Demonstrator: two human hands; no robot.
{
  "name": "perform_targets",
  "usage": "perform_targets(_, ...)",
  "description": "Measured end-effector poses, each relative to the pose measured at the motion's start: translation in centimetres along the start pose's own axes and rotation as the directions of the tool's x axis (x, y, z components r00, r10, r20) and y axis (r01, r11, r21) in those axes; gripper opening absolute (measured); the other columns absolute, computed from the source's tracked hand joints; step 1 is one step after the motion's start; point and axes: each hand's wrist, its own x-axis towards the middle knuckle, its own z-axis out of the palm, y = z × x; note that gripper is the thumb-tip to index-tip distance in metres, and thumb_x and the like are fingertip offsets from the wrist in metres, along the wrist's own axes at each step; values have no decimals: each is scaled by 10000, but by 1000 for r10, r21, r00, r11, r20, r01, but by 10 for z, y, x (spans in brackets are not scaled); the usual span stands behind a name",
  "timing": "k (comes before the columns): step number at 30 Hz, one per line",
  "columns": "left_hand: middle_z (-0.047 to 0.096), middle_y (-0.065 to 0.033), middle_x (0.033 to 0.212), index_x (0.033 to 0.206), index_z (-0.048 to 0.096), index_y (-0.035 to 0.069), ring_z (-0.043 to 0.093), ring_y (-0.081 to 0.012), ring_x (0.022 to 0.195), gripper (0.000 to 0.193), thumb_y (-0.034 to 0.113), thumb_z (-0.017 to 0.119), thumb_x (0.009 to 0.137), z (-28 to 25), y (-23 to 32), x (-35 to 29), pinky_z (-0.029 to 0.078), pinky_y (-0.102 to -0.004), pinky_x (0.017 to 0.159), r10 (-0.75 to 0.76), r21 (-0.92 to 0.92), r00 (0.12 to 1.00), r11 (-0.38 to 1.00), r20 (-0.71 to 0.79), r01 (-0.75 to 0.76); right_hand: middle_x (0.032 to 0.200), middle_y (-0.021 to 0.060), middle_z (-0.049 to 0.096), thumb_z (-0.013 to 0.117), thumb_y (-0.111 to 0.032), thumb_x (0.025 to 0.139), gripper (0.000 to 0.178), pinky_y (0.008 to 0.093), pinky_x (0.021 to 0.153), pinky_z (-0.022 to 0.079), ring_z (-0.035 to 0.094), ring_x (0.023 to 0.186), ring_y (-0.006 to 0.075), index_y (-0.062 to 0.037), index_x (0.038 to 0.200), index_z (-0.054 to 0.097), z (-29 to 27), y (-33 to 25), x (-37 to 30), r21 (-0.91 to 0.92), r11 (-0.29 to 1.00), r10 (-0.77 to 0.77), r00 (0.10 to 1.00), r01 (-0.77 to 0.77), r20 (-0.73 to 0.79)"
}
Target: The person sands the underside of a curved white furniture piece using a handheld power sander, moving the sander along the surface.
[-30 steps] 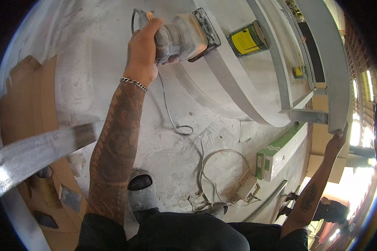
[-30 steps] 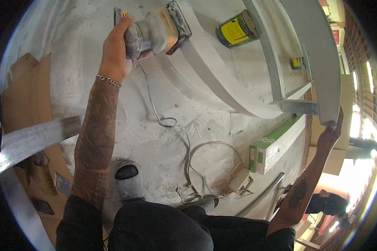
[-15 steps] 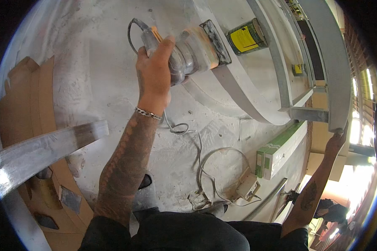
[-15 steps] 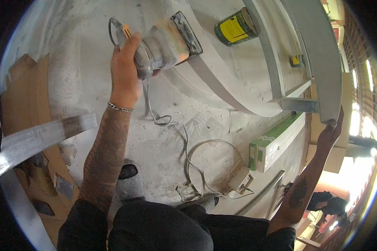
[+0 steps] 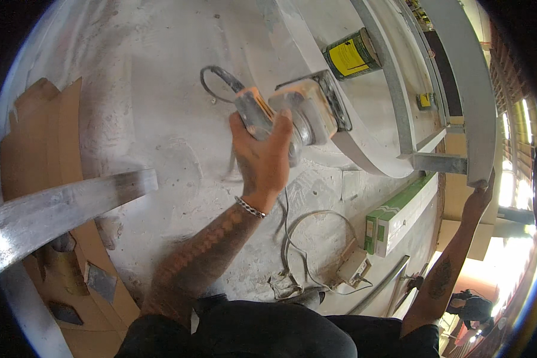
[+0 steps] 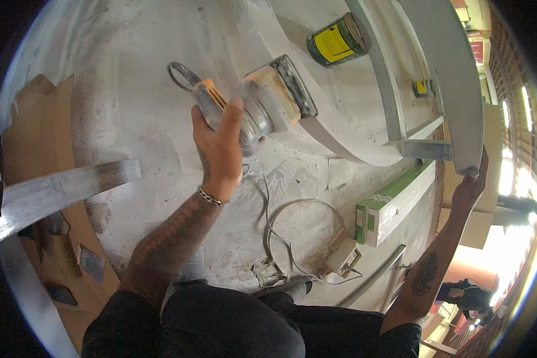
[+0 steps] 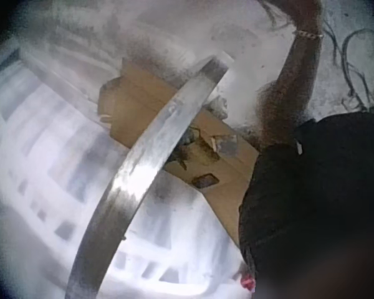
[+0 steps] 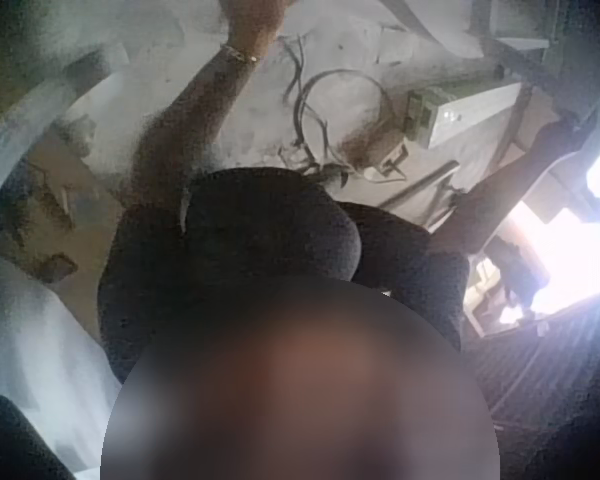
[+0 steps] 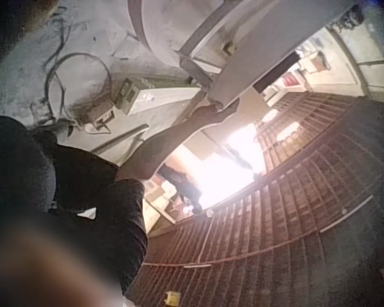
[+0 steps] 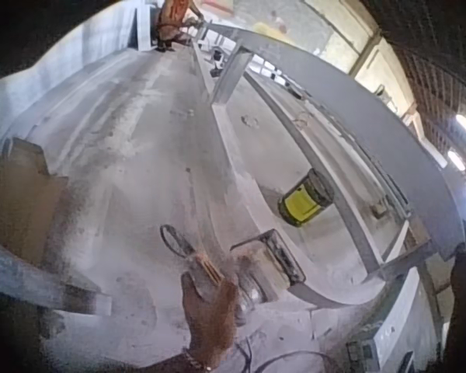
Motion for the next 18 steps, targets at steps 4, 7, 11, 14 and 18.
perform_targets(4, 506, -124, 1082, 1224, 375, -43, 519, -172, 970, 522, 194, 673, 868, 6, -9, -23, 454, -318, 862, 3, -8, 1000, 1000, 18, -3, 1368, 152, 468, 427, -571, 957, 737, 452, 1068, 332, 432, 1264, 262, 11, 1408, 408, -4, -2, 3, -54, 998, -29, 999, 31, 28)
perform_targets(7, 505, -105, 1036, 1205, 366, -34, 536, -171, 942, 501, 170, 673, 865, 11, -8, -38, 465, -314, 833, 37, 52, 999, 998, 14, -38, 1366, 153, 471, 442, -468, 980, 636, 450, 1071, 335, 439, 1262, 265, 4, 1404, 420, -6, 7, 3, -38, 997, -62, 998, 63, 26)
perform_targets(11, 510, -106, 1034, 1187, 373, -25, 541, -172, 933, 491, 173, 682, 861, 15, -13, -48, 468, -317, 827, 64, 74, 998, 995, 3, -64, 1371, 147, 469, 466, -325, 987, 525, 447, 1080, 334, 443, 1263, 265, -6, 1403, 429, -9, 15, 5, 29, 999, -31, 999, 31, 12)
perform_targets(14, 515, -112, 1040, 1180, 377, -24, 542, -174, 931, 494, 167, 690, 850, 11, -15, -43, 468, -323, 830, 78, 52, 997, 996, 2, -78, 1370, 140, 470, 460, -297, 993, 506, 447, 1077, 339, 443, 1262, 265, -3, 1403, 426, -5, 18, 3, 12, 1000, 5, 1000, -5, -17)
perform_targets(18, 512, -128, 1142, 1289, 343, -56, 507, -168, 1036, 547, 209, 636, 911, 5, -4, -21, 438, -318, 923, -3, 22, 998, 1000, 68, 2, 1365, 137, 474, 459, -283, 993, 497, 445, 1082, 333, 444, 1261, 258, 0, 1401, 427, -9, 15, 4, 55, 998, -20, 1000, 20, 8)
